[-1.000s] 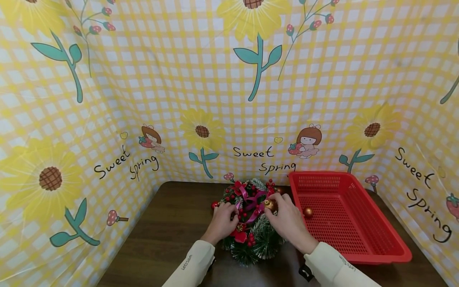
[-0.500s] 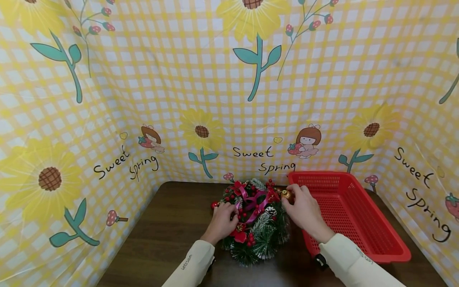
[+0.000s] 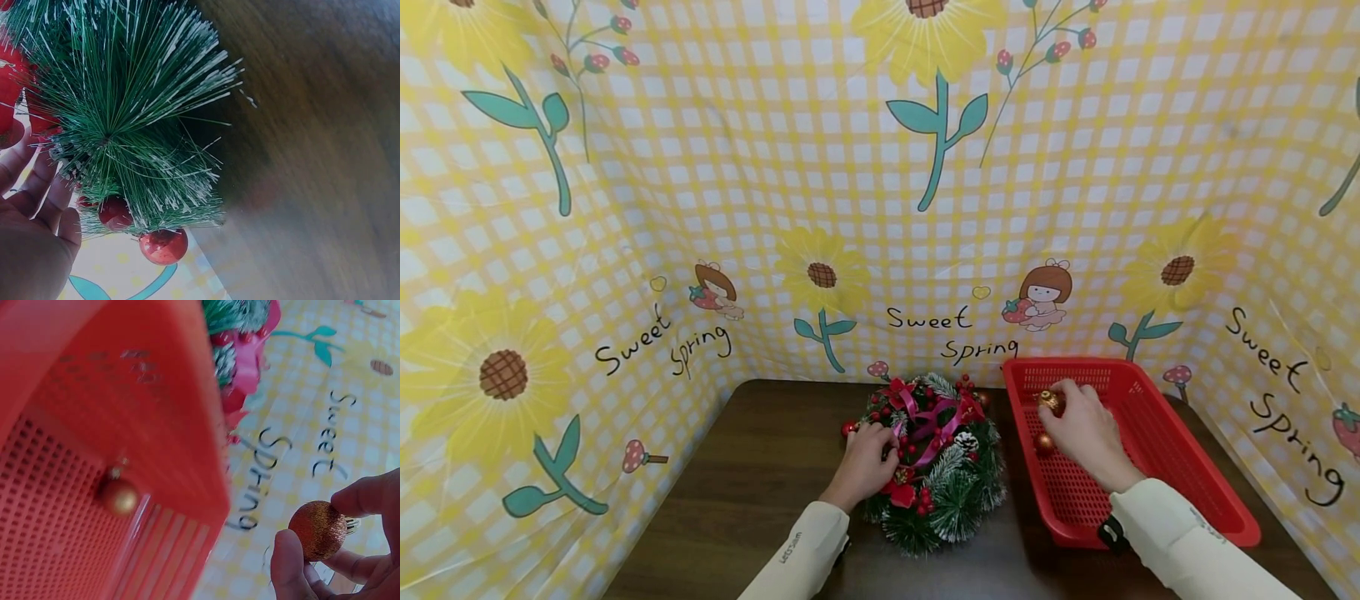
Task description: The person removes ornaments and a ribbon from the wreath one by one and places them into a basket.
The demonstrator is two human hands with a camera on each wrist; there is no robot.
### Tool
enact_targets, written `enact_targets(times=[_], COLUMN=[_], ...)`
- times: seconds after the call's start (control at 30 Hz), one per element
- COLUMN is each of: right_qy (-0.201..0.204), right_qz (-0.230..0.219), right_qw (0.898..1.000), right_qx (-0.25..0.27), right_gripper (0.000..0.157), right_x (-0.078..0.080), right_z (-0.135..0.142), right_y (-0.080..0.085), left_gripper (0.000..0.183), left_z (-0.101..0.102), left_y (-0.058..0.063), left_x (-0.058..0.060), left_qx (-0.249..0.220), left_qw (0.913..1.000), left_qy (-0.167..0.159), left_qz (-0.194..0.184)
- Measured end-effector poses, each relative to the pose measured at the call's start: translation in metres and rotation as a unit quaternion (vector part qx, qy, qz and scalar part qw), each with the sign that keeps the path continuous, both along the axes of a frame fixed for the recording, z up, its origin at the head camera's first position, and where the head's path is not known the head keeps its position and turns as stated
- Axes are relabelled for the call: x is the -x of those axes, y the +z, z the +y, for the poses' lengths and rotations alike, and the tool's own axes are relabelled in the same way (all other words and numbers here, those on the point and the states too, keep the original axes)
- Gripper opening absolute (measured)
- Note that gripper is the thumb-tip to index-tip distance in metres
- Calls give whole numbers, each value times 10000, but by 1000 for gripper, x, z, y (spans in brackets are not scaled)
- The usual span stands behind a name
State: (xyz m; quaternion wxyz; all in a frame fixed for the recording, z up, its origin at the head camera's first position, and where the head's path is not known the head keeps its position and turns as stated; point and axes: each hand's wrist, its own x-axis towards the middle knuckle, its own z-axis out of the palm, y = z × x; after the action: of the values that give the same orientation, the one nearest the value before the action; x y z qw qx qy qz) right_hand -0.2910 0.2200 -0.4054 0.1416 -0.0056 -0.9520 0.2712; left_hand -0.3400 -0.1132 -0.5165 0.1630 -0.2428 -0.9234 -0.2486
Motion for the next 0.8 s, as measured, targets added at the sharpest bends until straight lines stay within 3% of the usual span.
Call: enact_targets(times=[0.2, 0.47, 0.8], right_qy=[-183, -37, 50], right_qz=[-276, -819, -1695], right_qw=[9994, 9959, 9837], right_qx=[-105, -383, -599], right_gripper=[42, 40, 28], right_x=[5, 7, 3], right_z=[29, 73, 92], right_y=[1, -1, -8], left_gripper=[14, 12, 10], left_z=[-1, -1, -1], left_y=[-1, 0, 2], left_x=[2, 1, -1], left_qx=[-17, -33, -37], left_qw=[10000, 10000, 10000], left_qy=[-5, 2, -23], left_qz=[1, -46, -39])
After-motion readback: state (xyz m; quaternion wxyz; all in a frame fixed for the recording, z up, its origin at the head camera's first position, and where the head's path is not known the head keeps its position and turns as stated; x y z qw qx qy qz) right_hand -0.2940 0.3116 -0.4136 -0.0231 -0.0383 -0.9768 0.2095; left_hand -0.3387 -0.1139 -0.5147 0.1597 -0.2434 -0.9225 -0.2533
